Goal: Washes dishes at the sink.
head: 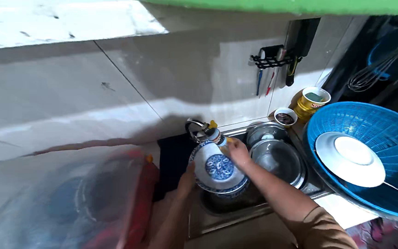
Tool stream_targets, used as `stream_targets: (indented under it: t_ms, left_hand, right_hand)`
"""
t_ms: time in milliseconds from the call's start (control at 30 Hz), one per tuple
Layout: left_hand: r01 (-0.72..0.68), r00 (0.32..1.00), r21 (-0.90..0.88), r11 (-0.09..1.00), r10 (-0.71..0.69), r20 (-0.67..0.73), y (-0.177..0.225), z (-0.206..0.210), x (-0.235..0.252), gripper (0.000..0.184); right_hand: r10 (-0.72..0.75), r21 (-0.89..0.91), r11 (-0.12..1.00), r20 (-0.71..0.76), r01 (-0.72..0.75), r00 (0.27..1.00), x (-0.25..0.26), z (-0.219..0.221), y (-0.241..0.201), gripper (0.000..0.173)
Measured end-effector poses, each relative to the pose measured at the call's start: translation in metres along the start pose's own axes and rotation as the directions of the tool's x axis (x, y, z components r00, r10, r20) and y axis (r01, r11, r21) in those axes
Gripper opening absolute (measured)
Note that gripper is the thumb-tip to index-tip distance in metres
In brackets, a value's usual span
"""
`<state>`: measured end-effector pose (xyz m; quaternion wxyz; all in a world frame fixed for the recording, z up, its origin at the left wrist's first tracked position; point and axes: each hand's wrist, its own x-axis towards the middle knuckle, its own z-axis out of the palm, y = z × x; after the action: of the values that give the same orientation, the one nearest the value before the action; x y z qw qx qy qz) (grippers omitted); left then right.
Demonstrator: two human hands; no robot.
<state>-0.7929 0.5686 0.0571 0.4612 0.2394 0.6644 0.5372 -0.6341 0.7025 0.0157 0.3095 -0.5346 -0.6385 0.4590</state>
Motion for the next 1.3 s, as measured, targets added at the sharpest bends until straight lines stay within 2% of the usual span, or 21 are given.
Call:
stream_targets:
  t_ms: [67,100,133,200,300,333,433,533,667,733,767,833,933,967,1067,1133,1200,1300]
  left_hand:
    - [-0.002,0.995,-0.299,0.954,0.031,0.094,-0.043,0.01,0.02,0.055]
    - [0.007,0.987,-0.373,0.928,0.053,0.151,-0.063,0.016,0.03,0.058]
    - [0.024,0.98,-0.417,0.909,0.061,0.188,-0.08,0.024,0.038,0.06]
    - [0.099,0.974,-0.486,0.868,0.016,0.227,-0.108,0.038,0.053,0.062]
    - [0.164,0.971,-0.569,0.806,-0.029,0.239,-0.14,0.049,0.071,0.071]
    - [0.164,0.971,-0.576,0.801,-0.028,0.238,-0.146,0.049,0.074,0.072]
    - [0.136,0.971,-0.582,0.802,0.009,0.239,-0.151,0.046,0.081,0.071]
    - [0.144,0.965,-0.576,0.805,0.014,0.26,-0.144,0.045,0.082,0.07]
    - [0.092,0.954,-0.56,0.824,0.089,0.287,-0.149,0.042,0.086,0.067]
    - [0.048,0.95,-0.548,0.835,0.132,0.284,-0.154,0.041,0.086,0.066]
    - [0.032,0.947,-0.536,0.843,0.147,0.286,-0.155,0.041,0.086,0.066]
    - [0.037,0.944,-0.512,0.858,0.138,0.3,-0.159,0.039,0.087,0.066]
    - [0.03,0.939,-0.49,0.871,0.145,0.313,-0.159,0.037,0.089,0.071]
    - [0.007,0.935,-0.481,0.877,0.165,0.315,-0.159,0.038,0.09,0.074]
    - [-0.017,0.949,-0.469,0.883,0.161,0.27,-0.159,0.039,0.091,0.077]
    - [0.018,0.96,-0.49,0.872,0.121,0.251,-0.157,0.039,0.09,0.076]
    - [0.083,0.954,-0.561,0.823,0.097,0.283,-0.159,0.039,0.091,0.076]
    - [0.095,0.962,-0.554,0.827,0.067,0.265,-0.164,0.039,0.096,0.073]
  right_hand:
    - [-0.131,-0.226,0.962,0.101,0.151,0.986,-0.007,0.018,0.008,0.057]
    - [-0.165,-0.316,0.924,0.178,0.215,0.97,-0.011,0.029,0.015,0.069]
    - [-0.179,-0.381,0.885,0.252,0.268,0.951,-0.015,0.038,0.023,0.073]
    - [-0.254,-0.426,0.818,0.338,0.387,0.906,-0.023,0.051,0.048,0.059]
    - [-0.301,-0.426,0.741,0.482,0.52,0.823,-0.033,0.035,0.083,0.026]
    - [-0.281,-0.48,0.7,0.495,0.528,0.822,-0.036,0.022,0.093,0.025]
    - [-0.205,-0.673,0.595,0.402,0.439,0.893,-0.036,-0.03,0.114,0.035]
    - [-0.21,-0.781,0.504,0.303,0.369,0.93,-0.007,-0.058,0.123,0.043]
    - [-0.259,-0.824,0.445,0.255,0.35,0.932,0.034,-0.027,0.132,0.064]
    - [-0.265,-0.814,0.466,0.245,0.346,0.933,0.046,-0.003,0.129,0.078]
    - [-0.261,-0.788,0.51,0.241,0.346,0.935,0.051,0.008,0.127,0.087]
    - [-0.282,-0.705,0.608,0.238,0.365,0.929,0.05,0.029,0.121,0.083]
    - [-0.308,-0.646,0.605,0.35,0.466,0.884,0.032,0.052,0.111,0.064]
    - [-0.29,-0.61,0.607,0.426,0.509,0.857,0.023,0.053,0.106,0.063]
    - [-0.272,-0.494,0.626,0.587,0.603,0.763,0.003,0.049,0.113,0.078]
    - [-0.221,-0.511,0.584,0.648,0.631,0.729,-0.01,0.03,0.118,0.075]
    - [-0.163,-0.574,0.538,0.648,0.617,0.744,-0.023,-0.002,0.116,0.074]
    - [-0.156,-0.719,0.455,0.517,0.526,0.842,-0.023,-0.047,0.116,0.078]
